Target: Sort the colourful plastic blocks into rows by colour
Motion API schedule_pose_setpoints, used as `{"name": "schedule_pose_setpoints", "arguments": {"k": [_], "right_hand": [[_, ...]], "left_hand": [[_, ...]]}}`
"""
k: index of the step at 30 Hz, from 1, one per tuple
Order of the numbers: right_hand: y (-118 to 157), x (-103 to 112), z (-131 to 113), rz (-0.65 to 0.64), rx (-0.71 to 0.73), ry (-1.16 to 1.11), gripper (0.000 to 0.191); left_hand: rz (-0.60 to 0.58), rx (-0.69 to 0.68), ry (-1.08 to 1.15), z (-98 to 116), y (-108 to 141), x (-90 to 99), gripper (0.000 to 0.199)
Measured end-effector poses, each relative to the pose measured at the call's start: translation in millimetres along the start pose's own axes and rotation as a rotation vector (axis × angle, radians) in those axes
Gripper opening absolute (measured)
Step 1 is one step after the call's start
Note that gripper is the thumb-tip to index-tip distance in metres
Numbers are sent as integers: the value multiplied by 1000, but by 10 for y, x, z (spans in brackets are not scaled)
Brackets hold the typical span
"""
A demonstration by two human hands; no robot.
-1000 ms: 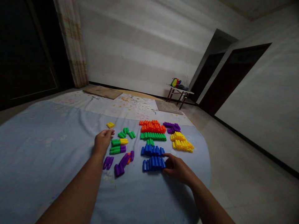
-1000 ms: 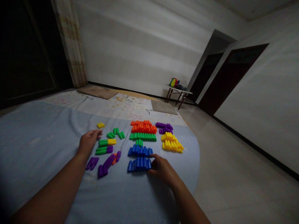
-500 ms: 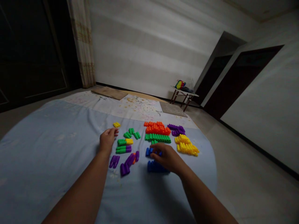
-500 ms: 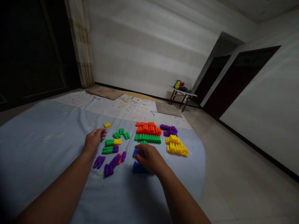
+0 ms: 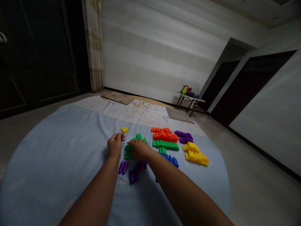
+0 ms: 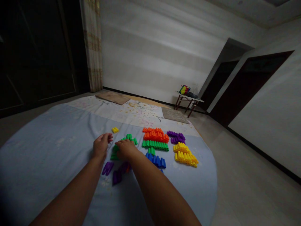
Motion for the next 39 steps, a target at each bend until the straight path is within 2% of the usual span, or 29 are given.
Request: {"name": "schedule_pose_setpoints", "arguments": {"k": [5,7,9,11,13,16,20,23,26,29,32,35,39], "right_hand": [[-44,-109,66,-122,-58,50,52],[-22,-91,102,-123,-76,40,53],[13,-20,160,-63,-103,-43,51],[64,82,242,40,-124,-266,45],[133,159,347,128,-138,-583,34],[249,179,495,161,-178,-963,25],[390,127,612,149,-255,-1250,22],[447,107,651,160,-260,-1381,20],[486,114,735,201,-273,-1393,20],[515,114,830,214,-296,-1318,20],[538,114,930,216,-328,-1209,19],[600,180,1081,301,-401,-1071,22],[748,397,1198,478,-475,-814,28]], "left_hand": [[-8,-7,-23,18,9,-8,32],[-16,-11,-31,14,8,-11,31],[-27,-16,-37,5,7,-15,30],[-40,-21,-43,-1,8,-20,30],[-52,-27,-51,6,16,-27,30],[-72,-36,-67,54,41,-59,28],[-153,-40,-77,190,95,-205,28],[-291,-22,-73,301,179,-429,34],[-479,32,-73,347,325,-691,39],[-697,154,-80,266,516,-918,40],[-827,290,-59,151,659,-1023,37],[-752,386,23,99,662,-997,34],[-603,447,138,121,655,-951,29]]}}
Point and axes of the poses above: each hand's wrist, its own y-axis away from the middle knuckle, its own x-axis out of the back of the hand, z = x × y, the point moved 9 cm from there along -y, towards the middle knuckle, and after that the axes turned 14 degrees about y, right-handed, at the moved point
